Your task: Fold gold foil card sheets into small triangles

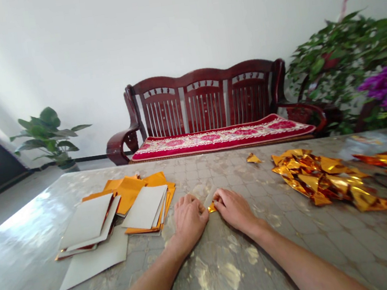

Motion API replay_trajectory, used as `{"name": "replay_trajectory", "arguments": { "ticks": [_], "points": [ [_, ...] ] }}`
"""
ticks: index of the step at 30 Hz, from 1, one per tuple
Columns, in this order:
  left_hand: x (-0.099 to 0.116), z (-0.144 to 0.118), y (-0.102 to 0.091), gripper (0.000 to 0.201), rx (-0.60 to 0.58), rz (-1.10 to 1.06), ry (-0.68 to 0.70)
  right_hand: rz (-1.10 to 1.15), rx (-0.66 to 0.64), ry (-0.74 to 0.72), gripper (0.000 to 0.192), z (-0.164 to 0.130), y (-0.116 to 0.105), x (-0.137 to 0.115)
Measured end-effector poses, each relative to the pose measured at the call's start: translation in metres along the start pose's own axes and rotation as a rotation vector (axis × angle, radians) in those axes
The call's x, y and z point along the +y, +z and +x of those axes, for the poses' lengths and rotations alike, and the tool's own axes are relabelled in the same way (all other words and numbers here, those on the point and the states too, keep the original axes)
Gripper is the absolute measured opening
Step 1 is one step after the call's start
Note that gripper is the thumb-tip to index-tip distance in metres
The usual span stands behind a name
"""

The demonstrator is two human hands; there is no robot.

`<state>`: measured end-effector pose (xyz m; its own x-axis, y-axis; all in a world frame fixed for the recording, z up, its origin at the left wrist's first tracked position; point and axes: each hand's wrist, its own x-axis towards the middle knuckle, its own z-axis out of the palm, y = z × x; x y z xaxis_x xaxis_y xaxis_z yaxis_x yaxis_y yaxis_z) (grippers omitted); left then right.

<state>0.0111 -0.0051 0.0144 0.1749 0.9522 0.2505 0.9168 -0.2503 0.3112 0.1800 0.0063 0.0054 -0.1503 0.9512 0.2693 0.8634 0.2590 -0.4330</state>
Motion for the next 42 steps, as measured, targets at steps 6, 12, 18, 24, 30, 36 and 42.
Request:
{"name": "replay_trajectory", "arguments": {
  "ticks": [6, 12, 18, 24, 30, 36, 42],
  "points": [
    [0.002, -0.004, -0.001, 0.007, 0.031, -0.024, 0.018, -0.026, 0.001, -0.03, 0.012, -0.001, -0.001, 0.001],
    [0.004, -0.008, -0.002, 0.017, 0.026, 0.004, 0.16, -0.026, -0.005, -0.088, 0.013, -0.001, -0.001, 0.003],
    [0.006, -0.015, -0.001, 0.023, -0.042, 0.104, 0.326, -0.092, -0.016, -0.064, 0.013, -0.001, -0.004, 0.003],
    [0.007, -0.019, -0.004, 0.021, -0.091, 0.095, 0.423, -0.097, -0.027, -0.019, 0.012, -0.001, -0.008, 0.001],
    [0.012, -0.025, -0.006, 0.028, -0.079, 0.129, 0.463, -0.035, -0.066, -0.096, 0.012, 0.002, -0.008, 0.007],
    [0.011, -0.022, 0.0, 0.025, -0.038, 0.131, 0.51, -0.019, -0.11, -0.136, 0.01, 0.001, -0.009, 0.008],
    [0.005, -0.011, 0.005, 0.017, -0.108, 0.031, 0.503, -0.078, -0.085, -0.129, 0.007, -0.001, -0.013, -0.001]
  ]
}}
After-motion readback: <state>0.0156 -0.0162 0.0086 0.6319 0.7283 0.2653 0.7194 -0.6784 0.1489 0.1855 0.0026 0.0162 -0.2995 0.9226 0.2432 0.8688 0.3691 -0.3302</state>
